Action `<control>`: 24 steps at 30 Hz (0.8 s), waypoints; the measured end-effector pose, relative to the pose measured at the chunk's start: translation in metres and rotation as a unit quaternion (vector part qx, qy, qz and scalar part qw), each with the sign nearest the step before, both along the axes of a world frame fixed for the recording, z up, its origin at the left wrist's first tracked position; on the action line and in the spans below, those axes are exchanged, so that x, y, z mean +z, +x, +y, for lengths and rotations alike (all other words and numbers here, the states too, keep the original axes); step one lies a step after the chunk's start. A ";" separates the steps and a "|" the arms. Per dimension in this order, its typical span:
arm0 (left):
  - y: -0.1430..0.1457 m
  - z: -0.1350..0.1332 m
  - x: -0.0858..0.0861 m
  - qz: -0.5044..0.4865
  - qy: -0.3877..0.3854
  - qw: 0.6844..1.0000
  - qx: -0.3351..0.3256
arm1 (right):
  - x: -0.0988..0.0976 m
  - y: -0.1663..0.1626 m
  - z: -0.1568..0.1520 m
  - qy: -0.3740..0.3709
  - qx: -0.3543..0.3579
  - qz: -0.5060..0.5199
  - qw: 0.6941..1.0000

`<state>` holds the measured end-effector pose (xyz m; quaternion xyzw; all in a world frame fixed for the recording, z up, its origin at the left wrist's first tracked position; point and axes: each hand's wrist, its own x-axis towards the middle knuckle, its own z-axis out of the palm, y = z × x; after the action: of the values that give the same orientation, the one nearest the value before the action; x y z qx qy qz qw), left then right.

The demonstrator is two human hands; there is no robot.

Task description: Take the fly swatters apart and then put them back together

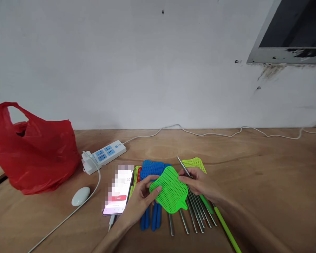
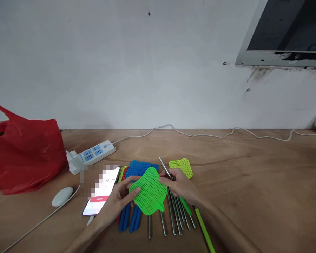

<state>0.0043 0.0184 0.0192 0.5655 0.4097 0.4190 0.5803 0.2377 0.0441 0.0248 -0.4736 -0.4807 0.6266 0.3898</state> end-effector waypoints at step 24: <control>-0.013 0.014 -0.008 -0.112 -0.041 0.978 0.174 | -0.006 0.009 -0.007 -0.069 0.209 0.055 0.974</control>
<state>-0.0091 0.0324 0.0112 0.4111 0.4513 0.5571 0.5629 0.2468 0.0371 0.0185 -0.3537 -0.5026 0.7506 0.2425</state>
